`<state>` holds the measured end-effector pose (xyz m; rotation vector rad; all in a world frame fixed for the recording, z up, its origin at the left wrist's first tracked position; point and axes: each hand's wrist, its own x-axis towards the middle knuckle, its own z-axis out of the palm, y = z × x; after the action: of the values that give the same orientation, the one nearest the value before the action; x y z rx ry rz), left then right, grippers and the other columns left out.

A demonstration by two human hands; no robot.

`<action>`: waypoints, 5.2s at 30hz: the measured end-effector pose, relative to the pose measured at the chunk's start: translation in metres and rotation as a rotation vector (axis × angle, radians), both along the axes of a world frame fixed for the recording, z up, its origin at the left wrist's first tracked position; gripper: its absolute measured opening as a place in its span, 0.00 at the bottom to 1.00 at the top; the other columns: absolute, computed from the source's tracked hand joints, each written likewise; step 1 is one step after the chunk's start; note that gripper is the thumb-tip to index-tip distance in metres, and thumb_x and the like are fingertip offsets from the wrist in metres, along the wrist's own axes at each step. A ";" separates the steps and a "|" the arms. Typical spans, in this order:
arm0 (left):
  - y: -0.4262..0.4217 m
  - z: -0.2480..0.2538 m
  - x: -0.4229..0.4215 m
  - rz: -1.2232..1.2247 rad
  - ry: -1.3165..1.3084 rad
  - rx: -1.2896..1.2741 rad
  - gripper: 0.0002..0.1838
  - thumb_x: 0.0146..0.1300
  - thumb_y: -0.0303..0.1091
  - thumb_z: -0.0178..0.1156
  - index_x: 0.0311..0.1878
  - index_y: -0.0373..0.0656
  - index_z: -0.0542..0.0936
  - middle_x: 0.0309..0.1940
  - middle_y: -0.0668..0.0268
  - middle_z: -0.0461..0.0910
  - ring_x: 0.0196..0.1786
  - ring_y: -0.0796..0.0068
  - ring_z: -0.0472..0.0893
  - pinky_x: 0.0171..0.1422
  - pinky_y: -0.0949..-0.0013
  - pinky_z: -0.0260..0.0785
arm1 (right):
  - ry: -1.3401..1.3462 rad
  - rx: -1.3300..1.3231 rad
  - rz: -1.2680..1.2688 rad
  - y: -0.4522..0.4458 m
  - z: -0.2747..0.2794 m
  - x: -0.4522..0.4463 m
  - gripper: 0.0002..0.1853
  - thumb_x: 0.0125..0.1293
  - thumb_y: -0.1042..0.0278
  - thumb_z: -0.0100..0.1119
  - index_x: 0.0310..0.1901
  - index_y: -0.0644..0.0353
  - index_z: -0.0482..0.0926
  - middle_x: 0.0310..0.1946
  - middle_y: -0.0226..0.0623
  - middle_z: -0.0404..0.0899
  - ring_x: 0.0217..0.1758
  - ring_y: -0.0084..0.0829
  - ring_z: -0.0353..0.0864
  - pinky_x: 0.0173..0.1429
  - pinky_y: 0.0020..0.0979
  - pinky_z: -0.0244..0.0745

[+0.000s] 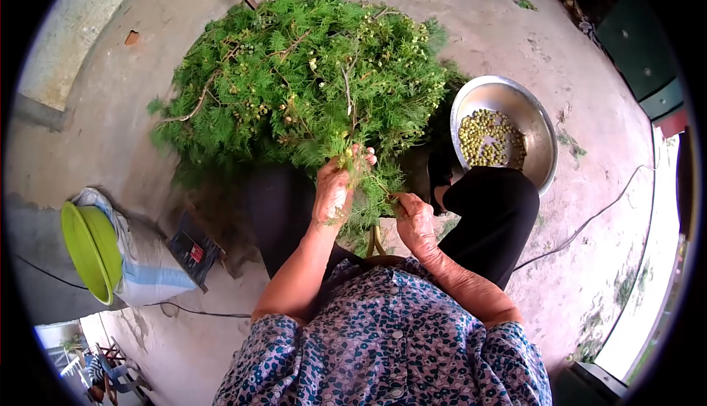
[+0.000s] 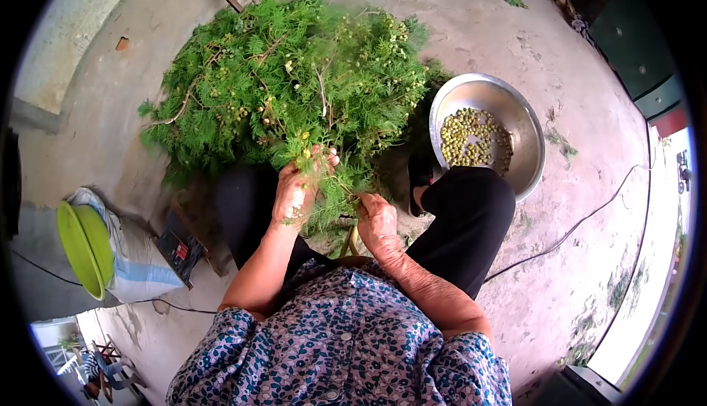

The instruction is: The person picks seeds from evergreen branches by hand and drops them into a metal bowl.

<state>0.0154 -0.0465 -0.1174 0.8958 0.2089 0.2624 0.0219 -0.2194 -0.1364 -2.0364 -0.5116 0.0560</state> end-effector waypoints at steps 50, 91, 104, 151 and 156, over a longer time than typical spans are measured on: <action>-0.027 0.018 -0.013 -0.041 0.513 0.044 0.05 0.57 0.27 0.59 0.26 0.41 0.76 0.19 0.74 0.72 0.16 0.88 0.68 0.12 0.83 0.53 | 0.978 0.983 0.012 -0.006 0.013 0.063 0.07 0.61 0.64 0.58 0.34 0.57 0.76 0.23 0.26 0.73 0.22 0.18 0.69 0.25 0.19 0.64; -0.028 0.011 -0.018 -0.249 0.431 0.085 0.07 0.53 0.30 0.61 0.35 0.39 0.80 0.27 0.74 0.77 0.28 0.86 0.73 0.34 0.81 0.66 | 1.266 0.963 0.269 -0.006 -0.004 0.054 0.07 0.59 0.73 0.59 0.39 0.61 0.78 0.32 0.32 0.80 0.26 0.24 0.77 0.27 0.24 0.71; -0.029 0.012 -0.018 -0.260 0.402 0.106 0.08 0.53 0.29 0.60 0.37 0.40 0.80 0.29 0.73 0.78 0.30 0.85 0.74 0.36 0.79 0.66 | 1.228 0.939 0.338 -0.004 0.007 0.054 0.09 0.61 0.72 0.56 0.44 0.59 0.75 0.36 0.26 0.78 0.35 0.19 0.75 0.37 0.21 0.72; -0.029 0.017 -0.020 -0.156 0.406 0.005 0.09 0.52 0.25 0.62 0.39 0.40 0.79 0.33 0.69 0.80 0.35 0.80 0.78 0.42 0.75 0.71 | 1.139 0.762 -0.040 0.006 0.010 0.046 0.07 0.63 0.65 0.56 0.32 0.58 0.76 0.24 0.28 0.75 0.20 0.19 0.69 0.22 0.20 0.63; -0.026 0.019 -0.020 -0.103 0.426 0.061 0.09 0.51 0.25 0.62 0.38 0.39 0.80 0.33 0.69 0.80 0.34 0.80 0.78 0.41 0.75 0.70 | 1.082 0.840 0.066 -0.005 0.011 0.053 0.04 0.62 0.67 0.57 0.32 0.56 0.76 0.25 0.26 0.76 0.25 0.17 0.71 0.24 0.20 0.63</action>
<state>-0.0049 -0.0721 -0.0985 1.0132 0.5495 -0.0220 0.0746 -0.2245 -0.1252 -0.9385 0.1075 0.7919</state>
